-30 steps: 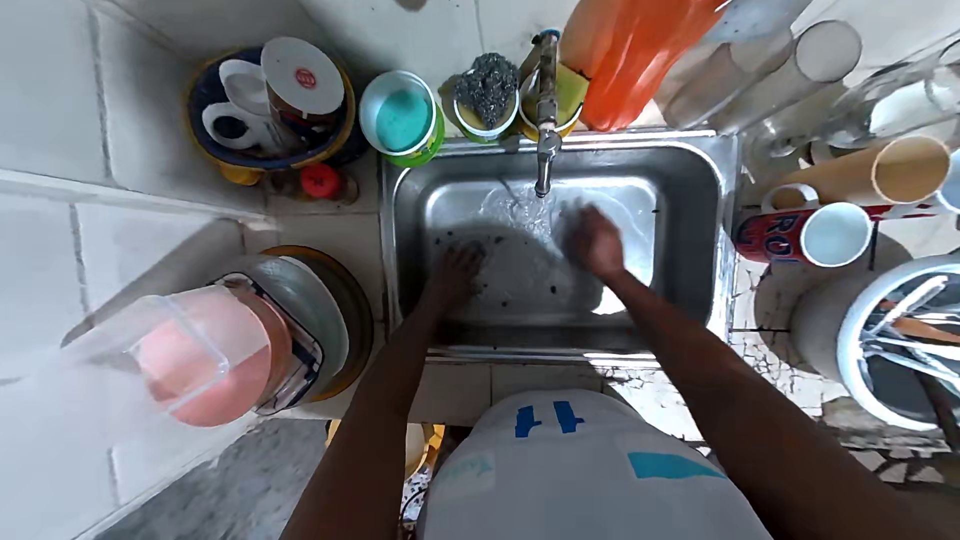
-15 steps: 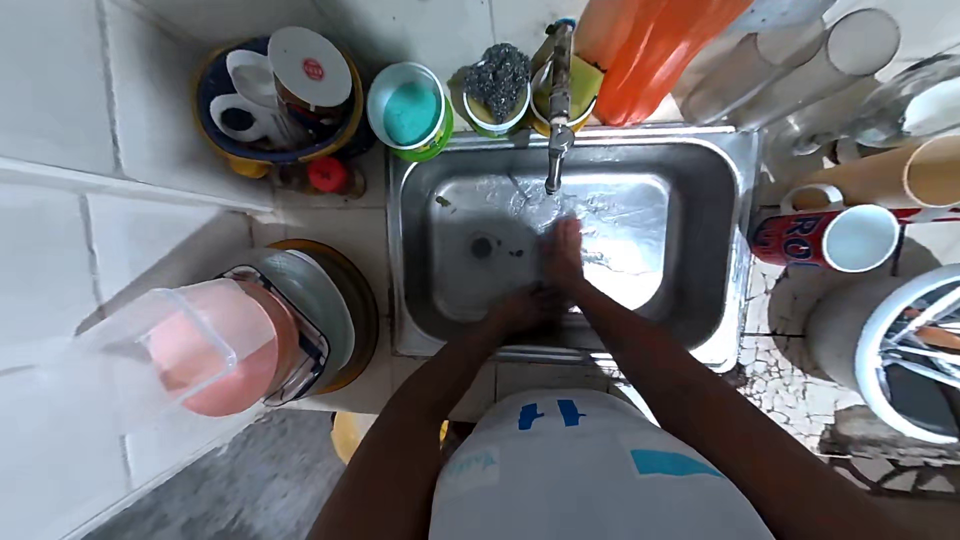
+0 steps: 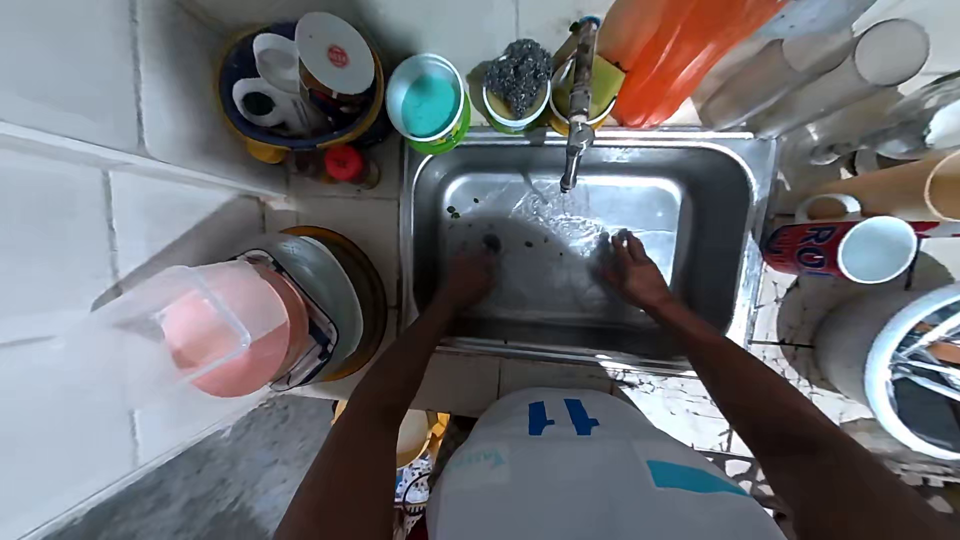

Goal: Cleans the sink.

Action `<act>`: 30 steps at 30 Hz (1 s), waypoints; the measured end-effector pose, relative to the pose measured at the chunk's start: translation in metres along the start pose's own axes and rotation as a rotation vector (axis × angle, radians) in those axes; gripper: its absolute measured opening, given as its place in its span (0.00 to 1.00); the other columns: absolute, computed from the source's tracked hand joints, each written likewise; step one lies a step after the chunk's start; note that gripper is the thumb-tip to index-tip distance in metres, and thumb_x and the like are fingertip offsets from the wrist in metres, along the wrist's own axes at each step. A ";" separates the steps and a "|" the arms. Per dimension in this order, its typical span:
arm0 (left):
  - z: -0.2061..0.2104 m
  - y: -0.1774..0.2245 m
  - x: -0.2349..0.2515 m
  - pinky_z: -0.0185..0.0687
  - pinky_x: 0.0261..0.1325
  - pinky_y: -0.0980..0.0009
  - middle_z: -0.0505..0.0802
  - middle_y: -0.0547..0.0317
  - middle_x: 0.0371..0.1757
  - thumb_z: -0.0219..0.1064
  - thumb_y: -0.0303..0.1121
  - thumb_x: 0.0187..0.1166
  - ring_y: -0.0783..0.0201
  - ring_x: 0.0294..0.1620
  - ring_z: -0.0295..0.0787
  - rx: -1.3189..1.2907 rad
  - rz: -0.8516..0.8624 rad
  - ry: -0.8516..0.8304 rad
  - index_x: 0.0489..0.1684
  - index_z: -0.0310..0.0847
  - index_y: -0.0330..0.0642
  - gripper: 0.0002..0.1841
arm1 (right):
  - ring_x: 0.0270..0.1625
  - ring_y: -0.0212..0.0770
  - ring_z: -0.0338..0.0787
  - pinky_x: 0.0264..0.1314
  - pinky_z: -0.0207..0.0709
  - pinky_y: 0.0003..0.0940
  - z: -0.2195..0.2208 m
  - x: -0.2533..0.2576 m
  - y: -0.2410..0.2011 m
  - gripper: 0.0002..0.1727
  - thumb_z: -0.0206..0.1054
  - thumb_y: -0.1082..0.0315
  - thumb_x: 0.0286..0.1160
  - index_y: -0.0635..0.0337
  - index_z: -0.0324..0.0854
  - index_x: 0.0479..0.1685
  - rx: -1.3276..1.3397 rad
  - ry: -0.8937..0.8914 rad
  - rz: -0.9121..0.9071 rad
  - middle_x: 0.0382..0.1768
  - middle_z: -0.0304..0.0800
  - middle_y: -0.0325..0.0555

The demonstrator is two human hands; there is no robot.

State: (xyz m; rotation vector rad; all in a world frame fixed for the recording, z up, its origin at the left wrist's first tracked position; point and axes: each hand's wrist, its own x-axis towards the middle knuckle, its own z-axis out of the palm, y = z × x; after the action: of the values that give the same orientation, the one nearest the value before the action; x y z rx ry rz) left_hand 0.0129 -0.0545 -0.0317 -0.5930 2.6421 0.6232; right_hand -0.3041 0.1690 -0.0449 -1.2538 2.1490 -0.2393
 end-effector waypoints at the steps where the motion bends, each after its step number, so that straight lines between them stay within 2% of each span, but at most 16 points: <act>1: -0.011 0.004 -0.006 0.48 0.88 0.33 0.76 0.44 0.85 0.56 0.45 0.90 0.41 0.89 0.63 -0.043 -0.126 0.032 0.77 0.79 0.41 0.24 | 0.94 0.69 0.48 0.91 0.52 0.66 0.001 -0.010 0.006 0.49 0.66 0.42 0.79 0.57 0.51 0.95 -0.041 -0.069 -0.028 0.95 0.42 0.65; 3: -0.025 0.012 -0.018 0.59 0.85 0.37 0.74 0.41 0.85 0.57 0.42 0.89 0.39 0.87 0.65 -0.118 -0.395 0.097 0.81 0.75 0.42 0.24 | 0.96 0.69 0.39 0.94 0.42 0.67 0.005 -0.026 0.005 0.46 0.62 0.41 0.82 0.49 0.50 0.96 -0.161 -0.258 -0.221 0.96 0.36 0.61; 6: -0.028 0.028 -0.038 0.66 0.84 0.41 0.66 0.36 0.89 0.58 0.46 0.90 0.38 0.87 0.66 -0.293 -0.678 0.111 0.88 0.63 0.37 0.31 | 0.97 0.63 0.43 0.95 0.38 0.66 0.028 -0.025 -0.011 0.29 0.54 0.55 0.90 0.36 0.65 0.91 -0.302 -0.423 -0.665 0.95 0.50 0.48; 8: -0.023 0.036 -0.042 0.70 0.80 0.40 0.59 0.32 0.91 0.63 0.44 0.86 0.35 0.84 0.68 -0.432 -0.799 -0.024 0.91 0.54 0.33 0.38 | 0.98 0.57 0.41 0.97 0.35 0.62 0.043 -0.008 -0.039 0.29 0.55 0.62 0.90 0.36 0.66 0.90 -0.302 -0.555 -0.795 0.95 0.51 0.42; 10: -0.006 0.038 -0.037 0.64 0.85 0.41 0.49 0.30 0.94 0.69 0.47 0.81 0.34 0.90 0.58 -0.545 -0.866 -0.134 0.93 0.46 0.30 0.46 | 0.98 0.55 0.44 0.97 0.38 0.59 0.062 0.013 -0.064 0.29 0.56 0.63 0.89 0.38 0.67 0.90 -0.279 -0.573 -0.870 0.95 0.54 0.40; 13: 0.022 0.037 -0.016 0.45 0.92 0.41 0.34 0.26 0.94 0.71 0.50 0.79 0.31 0.95 0.30 -0.581 -0.877 -0.121 0.94 0.31 0.28 0.56 | 0.96 0.53 0.51 0.96 0.43 0.56 0.082 0.044 -0.104 0.26 0.54 0.63 0.90 0.45 0.72 0.87 -0.277 -0.527 -0.886 0.92 0.61 0.38; 15: 0.019 0.043 0.006 0.49 0.91 0.40 0.31 0.26 0.94 0.69 0.48 0.81 0.28 0.95 0.30 -0.608 -0.870 -0.065 0.95 0.26 0.32 0.55 | 0.93 0.54 0.59 0.95 0.47 0.56 0.092 0.063 -0.121 0.25 0.59 0.60 0.89 0.47 0.75 0.84 -0.272 -0.409 -0.887 0.90 0.65 0.40; 18: 0.008 0.048 0.029 0.61 0.88 0.43 0.47 0.38 0.96 0.60 0.37 0.88 0.39 0.93 0.53 -0.785 -0.745 0.038 0.97 0.34 0.41 0.42 | 0.93 0.55 0.58 0.95 0.49 0.52 0.081 0.077 -0.148 0.28 0.57 0.59 0.89 0.58 0.70 0.86 -0.184 -0.315 -0.685 0.90 0.64 0.49; 19: 0.001 0.048 0.033 0.65 0.85 0.43 0.59 0.41 0.93 0.56 0.36 0.90 0.42 0.89 0.64 -0.832 -0.722 0.058 0.97 0.43 0.44 0.36 | 0.94 0.56 0.57 0.96 0.46 0.53 0.071 0.080 -0.154 0.28 0.55 0.60 0.90 0.60 0.70 0.85 -0.186 -0.321 -0.641 0.90 0.63 0.51; 20: -0.008 0.049 0.034 0.71 0.80 0.41 0.75 0.43 0.85 0.54 0.37 0.91 0.43 0.81 0.75 -0.853 -0.742 0.105 0.92 0.59 0.48 0.28 | 0.92 0.58 0.60 0.95 0.45 0.57 0.060 0.080 -0.156 0.27 0.54 0.60 0.90 0.61 0.71 0.84 -0.198 -0.316 -0.617 0.88 0.67 0.55; 21: -0.016 0.049 0.034 0.76 0.74 0.41 0.85 0.44 0.75 0.54 0.39 0.92 0.45 0.73 0.83 -0.851 -0.774 0.168 0.83 0.73 0.49 0.22 | 0.89 0.59 0.65 0.94 0.48 0.61 0.048 0.077 -0.153 0.27 0.53 0.58 0.91 0.59 0.72 0.84 -0.207 -0.281 -0.590 0.85 0.72 0.56; 22: -0.023 0.049 0.031 0.77 0.74 0.43 0.88 0.45 0.71 0.54 0.40 0.92 0.46 0.71 0.85 -0.825 -0.797 0.237 0.78 0.79 0.48 0.20 | 0.89 0.58 0.66 0.93 0.49 0.61 0.035 0.070 -0.145 0.27 0.51 0.56 0.92 0.57 0.72 0.84 -0.186 -0.247 -0.525 0.84 0.72 0.56; 24: -0.023 0.041 0.019 0.76 0.76 0.44 0.83 0.41 0.76 0.57 0.37 0.90 0.44 0.75 0.81 -0.706 -0.775 0.406 0.79 0.76 0.42 0.22 | 0.90 0.59 0.65 0.92 0.53 0.59 0.018 0.049 -0.116 0.29 0.54 0.56 0.90 0.59 0.69 0.86 -0.055 -0.120 -0.307 0.87 0.68 0.60; 26: -0.014 0.026 0.011 0.69 0.82 0.44 0.65 0.38 0.90 0.59 0.36 0.88 0.41 0.86 0.68 -0.611 -0.746 0.465 0.90 0.60 0.38 0.30 | 0.91 0.69 0.58 0.90 0.57 0.63 0.016 0.023 -0.084 0.38 0.62 0.58 0.85 0.62 0.57 0.92 0.130 0.044 0.003 0.91 0.52 0.71; 28: 0.002 0.013 0.012 0.61 0.87 0.43 0.48 0.41 0.96 0.57 0.41 0.90 0.41 0.93 0.54 -0.548 -0.748 0.400 0.96 0.43 0.38 0.38 | 0.93 0.78 0.40 0.90 0.49 0.71 0.023 0.007 -0.065 0.47 0.64 0.54 0.85 0.63 0.41 0.96 0.271 0.079 0.340 0.93 0.30 0.76; 30: 0.017 0.011 0.023 0.47 0.92 0.42 0.43 0.38 0.97 0.55 0.49 0.91 0.39 0.96 0.42 -0.524 -0.739 0.319 0.96 0.36 0.35 0.42 | 0.93 0.81 0.33 0.87 0.46 0.74 0.035 0.007 -0.068 0.50 0.60 0.49 0.87 0.61 0.31 0.97 0.299 0.035 0.599 0.93 0.20 0.77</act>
State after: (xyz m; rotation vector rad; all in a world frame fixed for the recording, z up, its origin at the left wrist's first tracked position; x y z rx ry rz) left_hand -0.0081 -0.0443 -0.0516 -1.8294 2.2247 1.0248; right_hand -0.2364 0.1326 -0.0453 -0.4128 2.3040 -0.3092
